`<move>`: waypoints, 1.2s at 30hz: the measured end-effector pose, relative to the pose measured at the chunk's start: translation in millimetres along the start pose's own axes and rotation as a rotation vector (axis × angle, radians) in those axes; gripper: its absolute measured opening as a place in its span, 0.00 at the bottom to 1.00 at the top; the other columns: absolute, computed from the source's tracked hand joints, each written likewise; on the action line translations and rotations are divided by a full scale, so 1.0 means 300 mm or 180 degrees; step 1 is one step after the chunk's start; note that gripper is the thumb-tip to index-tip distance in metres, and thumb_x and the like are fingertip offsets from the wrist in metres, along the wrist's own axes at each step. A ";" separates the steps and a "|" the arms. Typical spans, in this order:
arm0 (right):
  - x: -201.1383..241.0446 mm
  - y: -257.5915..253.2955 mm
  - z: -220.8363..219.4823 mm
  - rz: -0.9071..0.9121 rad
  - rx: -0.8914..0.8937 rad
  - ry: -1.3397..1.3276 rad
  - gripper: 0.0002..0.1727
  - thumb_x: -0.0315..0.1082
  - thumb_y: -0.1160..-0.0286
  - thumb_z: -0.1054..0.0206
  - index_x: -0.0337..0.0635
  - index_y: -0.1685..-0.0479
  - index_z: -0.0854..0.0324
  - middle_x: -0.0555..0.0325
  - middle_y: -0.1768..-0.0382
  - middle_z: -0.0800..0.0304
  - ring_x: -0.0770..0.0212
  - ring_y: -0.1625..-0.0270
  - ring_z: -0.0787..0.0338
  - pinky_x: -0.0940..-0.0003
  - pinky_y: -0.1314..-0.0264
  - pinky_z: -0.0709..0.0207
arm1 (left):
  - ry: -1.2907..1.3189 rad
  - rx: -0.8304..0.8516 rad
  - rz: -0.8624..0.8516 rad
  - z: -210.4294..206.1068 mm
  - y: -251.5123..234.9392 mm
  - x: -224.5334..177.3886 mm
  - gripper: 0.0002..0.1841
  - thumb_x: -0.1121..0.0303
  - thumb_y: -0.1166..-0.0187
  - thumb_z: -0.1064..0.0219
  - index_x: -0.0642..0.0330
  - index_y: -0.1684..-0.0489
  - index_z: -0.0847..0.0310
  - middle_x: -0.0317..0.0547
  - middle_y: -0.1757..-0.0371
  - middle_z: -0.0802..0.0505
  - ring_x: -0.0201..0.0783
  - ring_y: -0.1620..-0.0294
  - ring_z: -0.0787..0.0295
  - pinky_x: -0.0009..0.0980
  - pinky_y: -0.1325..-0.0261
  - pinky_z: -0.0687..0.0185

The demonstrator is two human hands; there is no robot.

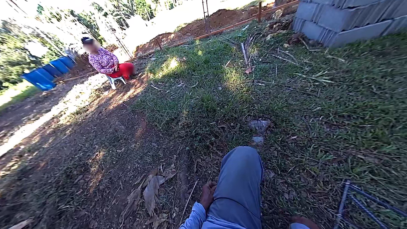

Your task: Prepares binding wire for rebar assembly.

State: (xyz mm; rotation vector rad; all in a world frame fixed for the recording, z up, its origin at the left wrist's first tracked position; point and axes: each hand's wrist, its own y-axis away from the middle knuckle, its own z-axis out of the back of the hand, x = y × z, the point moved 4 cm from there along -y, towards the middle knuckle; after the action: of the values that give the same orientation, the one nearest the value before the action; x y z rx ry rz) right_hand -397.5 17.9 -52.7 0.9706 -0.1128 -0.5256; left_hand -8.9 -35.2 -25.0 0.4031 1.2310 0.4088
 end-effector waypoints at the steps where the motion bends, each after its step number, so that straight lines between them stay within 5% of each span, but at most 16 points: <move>1: 0.001 0.006 0.005 -0.0079 0.0015 -0.0073 0.20 0.41 0.14 0.45 0.48 0.37 0.11 0.47 0.29 0.12 0.45 0.22 0.18 0.38 0.22 0.28 | 0.0006 -0.0003 -0.0002 -0.003 -0.001 0.001 0.12 0.65 0.17 0.31 0.66 0.48 0.13 0.49 0.58 0.06 0.37 0.57 0.09 0.40 0.45 0.13; 6: -0.006 0.044 0.036 -0.0664 -0.0041 -0.1045 0.21 0.43 0.14 0.41 0.37 0.38 0.12 0.40 0.29 0.14 0.43 0.20 0.19 0.42 0.21 0.28 | 0.0025 -0.0033 0.0032 -0.018 -0.005 -0.013 0.11 0.69 0.17 0.32 0.68 0.48 0.14 0.51 0.57 0.06 0.37 0.57 0.09 0.39 0.45 0.14; 22: -0.005 0.052 0.060 -0.0751 0.0086 -0.1647 0.22 0.43 0.16 0.38 0.34 0.38 0.13 0.38 0.29 0.14 0.42 0.21 0.19 0.42 0.20 0.28 | -0.0411 -0.0146 -0.0177 -0.011 -0.091 -0.096 0.11 0.67 0.19 0.30 0.65 0.48 0.13 0.51 0.60 0.05 0.43 0.59 0.06 0.46 0.48 0.11; 28: 0.003 0.052 0.042 -0.0674 0.0003 -0.1473 0.21 0.43 0.17 0.38 0.36 0.38 0.12 0.38 0.28 0.15 0.42 0.20 0.20 0.42 0.20 0.28 | 0.0048 -0.0073 -0.0456 0.004 -0.170 -0.276 0.11 0.67 0.16 0.32 0.67 0.47 0.16 0.50 0.69 0.07 0.39 0.74 0.11 0.37 0.66 0.12; 36: 0.001 0.055 0.029 -0.0545 0.0033 -0.1376 0.21 0.45 0.18 0.40 0.42 0.40 0.09 0.43 0.29 0.13 0.44 0.21 0.19 0.40 0.21 0.29 | 0.0206 -0.0080 -0.1406 -0.004 -0.301 -0.710 0.11 0.67 0.15 0.33 0.66 0.46 0.17 0.48 0.67 0.08 0.39 0.71 0.11 0.36 0.65 0.11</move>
State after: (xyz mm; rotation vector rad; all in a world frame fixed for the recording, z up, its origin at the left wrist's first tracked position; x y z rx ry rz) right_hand -393.9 18.6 -34.5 0.8689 -0.4224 -0.8892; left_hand -62.5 -220.5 102.8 0.0891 1.3345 0.0583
